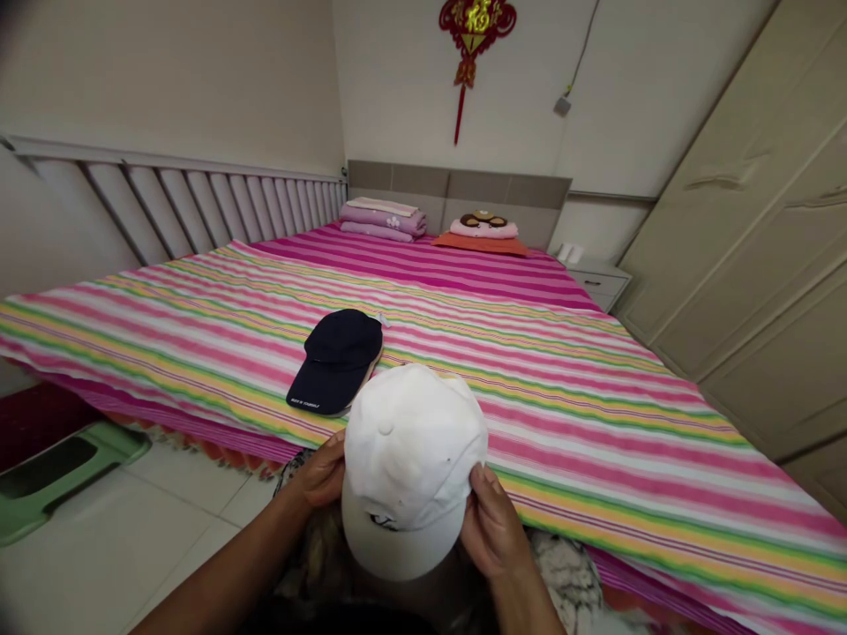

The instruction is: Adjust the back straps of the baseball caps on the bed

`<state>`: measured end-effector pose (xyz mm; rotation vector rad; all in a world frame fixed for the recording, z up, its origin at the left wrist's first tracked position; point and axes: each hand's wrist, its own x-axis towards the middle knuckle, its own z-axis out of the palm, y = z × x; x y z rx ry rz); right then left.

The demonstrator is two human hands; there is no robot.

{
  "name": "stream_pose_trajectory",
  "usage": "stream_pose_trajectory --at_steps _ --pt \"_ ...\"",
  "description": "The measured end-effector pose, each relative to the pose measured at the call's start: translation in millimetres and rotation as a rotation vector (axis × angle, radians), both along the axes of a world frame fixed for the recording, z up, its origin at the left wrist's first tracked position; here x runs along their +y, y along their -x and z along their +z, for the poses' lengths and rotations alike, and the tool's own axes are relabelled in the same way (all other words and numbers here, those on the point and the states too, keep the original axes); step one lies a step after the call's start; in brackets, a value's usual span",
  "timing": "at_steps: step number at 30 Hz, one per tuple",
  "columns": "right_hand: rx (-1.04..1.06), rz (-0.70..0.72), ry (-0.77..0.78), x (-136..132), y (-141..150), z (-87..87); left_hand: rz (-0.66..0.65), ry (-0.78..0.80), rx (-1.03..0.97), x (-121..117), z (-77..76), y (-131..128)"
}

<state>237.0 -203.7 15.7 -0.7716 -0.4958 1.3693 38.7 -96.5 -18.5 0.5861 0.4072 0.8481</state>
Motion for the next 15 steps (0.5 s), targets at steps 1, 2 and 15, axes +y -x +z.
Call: stream_pose_trajectory --at_steps 1,2,15 --pt "0.012 0.009 0.001 0.2 -0.9 -0.7 -0.013 -0.008 0.001 -0.3 0.4 -0.9" --pt "0.019 0.015 0.003 0.3 -1.8 -1.2 -0.030 -0.010 -0.001 -1.1 0.2 -1.4" --pt "-0.125 -0.010 -0.004 -0.2 -17.5 -12.4 -0.022 0.032 -0.093 -5.2 15.4 0.9"
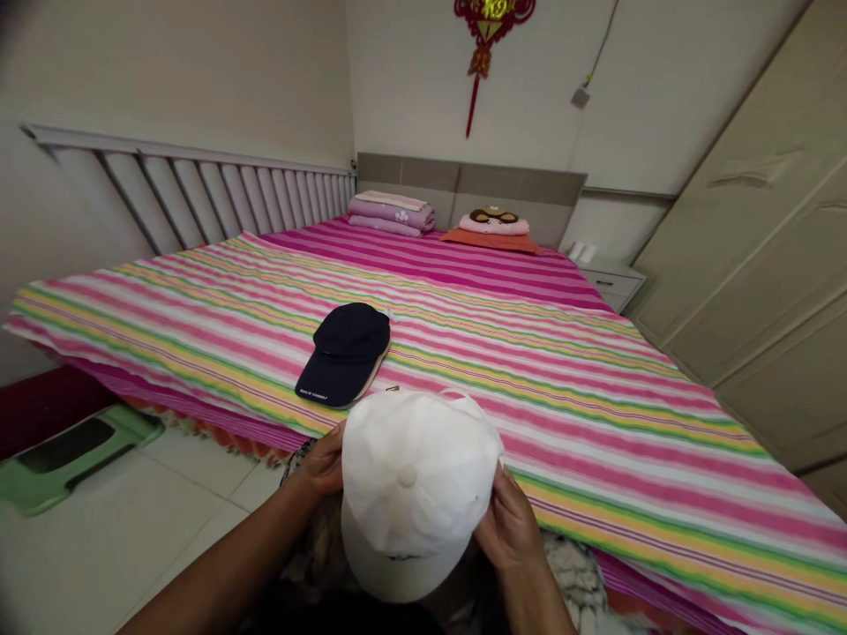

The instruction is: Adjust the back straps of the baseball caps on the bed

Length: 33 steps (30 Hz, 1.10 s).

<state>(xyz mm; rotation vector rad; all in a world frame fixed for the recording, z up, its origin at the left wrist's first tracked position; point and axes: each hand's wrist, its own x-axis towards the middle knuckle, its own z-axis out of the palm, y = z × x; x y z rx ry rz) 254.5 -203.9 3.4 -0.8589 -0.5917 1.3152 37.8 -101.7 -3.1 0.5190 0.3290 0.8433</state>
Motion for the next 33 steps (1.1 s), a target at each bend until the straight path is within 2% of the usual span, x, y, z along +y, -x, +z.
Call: stream_pose_trajectory --at_steps 8,14,20,23,28,33 --pt "-0.069 -0.052 -0.002 -11.5 -18.6 -13.8 0.028 -0.023 0.041 4.3 19.9 -2.4" --pt "-0.110 -0.017 0.067 -24.0 -26.7 -15.4 -0.106 -0.149 0.062 5.0 35.1 -6.9" --pt "-0.266 0.165 0.073 -26.1 -26.3 3.0 -0.112 -0.198 0.166 0.3 41.8 -12.6" --pt "-0.282 0.177 0.043 -24.1 -21.9 14.3 -0.129 -0.214 0.264 -2.9 46.1 -15.3" --pt "-0.189 0.200 -0.096 -22.4 -17.7 22.7 -0.135 -0.260 0.396 -6.8 50.9 -17.5" --pt "-0.162 0.149 -0.200 -21.1 -14.7 35.4 -0.149 -0.357 0.494 -9.5 55.5 -17.6"
